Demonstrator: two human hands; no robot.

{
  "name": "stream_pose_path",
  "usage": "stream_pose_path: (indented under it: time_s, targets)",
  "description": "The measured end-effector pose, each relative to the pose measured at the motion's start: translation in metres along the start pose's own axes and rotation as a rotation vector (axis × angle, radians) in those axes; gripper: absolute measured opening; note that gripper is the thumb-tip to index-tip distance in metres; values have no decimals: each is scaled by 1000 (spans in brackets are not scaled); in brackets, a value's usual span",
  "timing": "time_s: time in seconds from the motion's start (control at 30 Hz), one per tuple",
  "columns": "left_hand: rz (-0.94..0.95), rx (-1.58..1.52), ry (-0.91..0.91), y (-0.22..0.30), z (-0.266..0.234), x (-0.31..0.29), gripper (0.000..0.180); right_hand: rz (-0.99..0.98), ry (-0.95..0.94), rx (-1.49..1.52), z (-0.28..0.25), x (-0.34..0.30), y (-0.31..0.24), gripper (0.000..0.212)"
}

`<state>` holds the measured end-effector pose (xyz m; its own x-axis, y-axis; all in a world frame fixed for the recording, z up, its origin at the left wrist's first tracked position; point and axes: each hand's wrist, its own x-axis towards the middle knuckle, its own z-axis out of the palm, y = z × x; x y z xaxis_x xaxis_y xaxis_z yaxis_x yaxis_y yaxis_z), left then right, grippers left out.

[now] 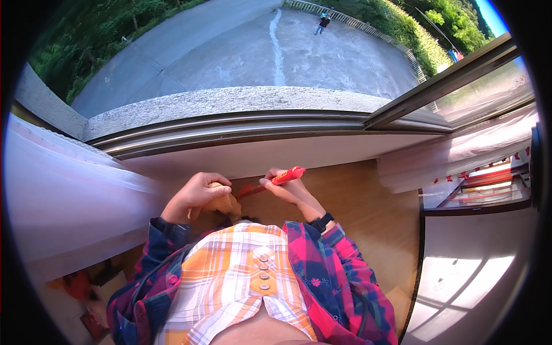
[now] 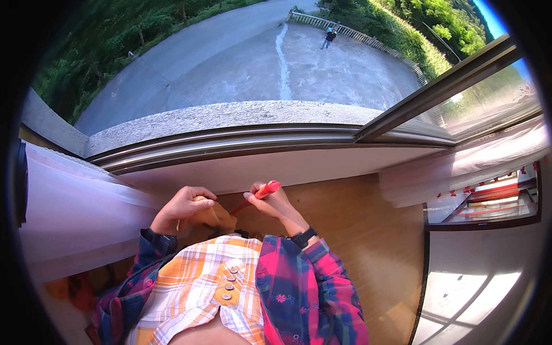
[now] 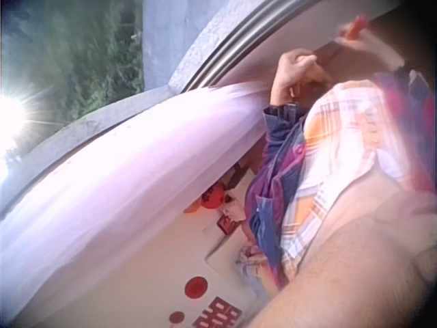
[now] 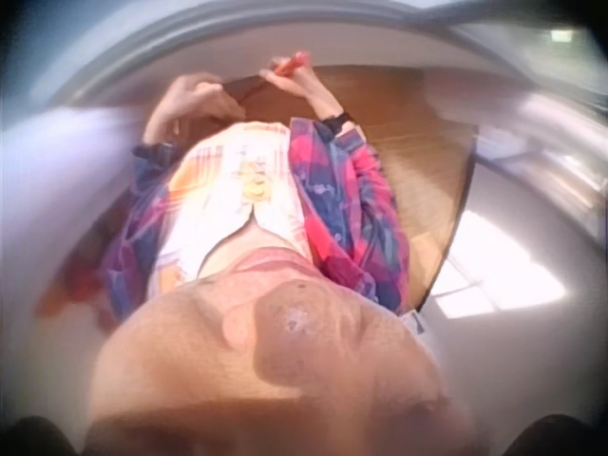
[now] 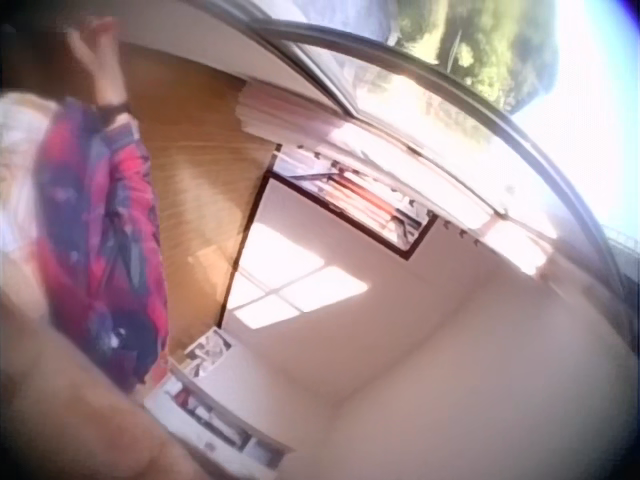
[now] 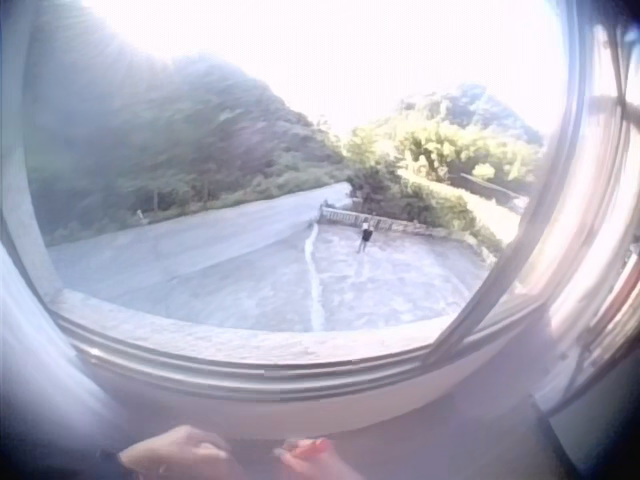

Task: The person cleans a large window using a long-handled brush with an orange cloth attached. They wipe the glass in vertical and horizontal strokes, adjust the cloth on the brush, and move around the window to reach different sections.

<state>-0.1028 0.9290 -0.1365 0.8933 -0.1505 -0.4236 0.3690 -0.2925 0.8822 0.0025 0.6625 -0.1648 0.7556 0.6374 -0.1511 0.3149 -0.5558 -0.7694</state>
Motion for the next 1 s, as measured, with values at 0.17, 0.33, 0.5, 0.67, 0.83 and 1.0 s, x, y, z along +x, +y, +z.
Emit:
stream_pose_path:
  time_s: [0.17,0.33,0.5,0.67,0.83,1.0]
  targets:
    - [84,-321,124,-50,-18,-36,25,106,-143,53,39,24,53,33]
    - [51,-479,186,-31,-23,-70,20,229,-156,-27,53,53,74,41]
    - [59,-509,223,-23,-29,-76,19,336,-191,-118,41,66,68,43]
    - [90,-489,220,-34,-39,-76,19,412,40,-124,32,45,108,40]
    - [112,-475,154,-37,-46,-62,20,591,48,109,17,38,162,48]
    - [102,-476,18,-24,-46,-47,20,792,40,211,2,49,169,45]
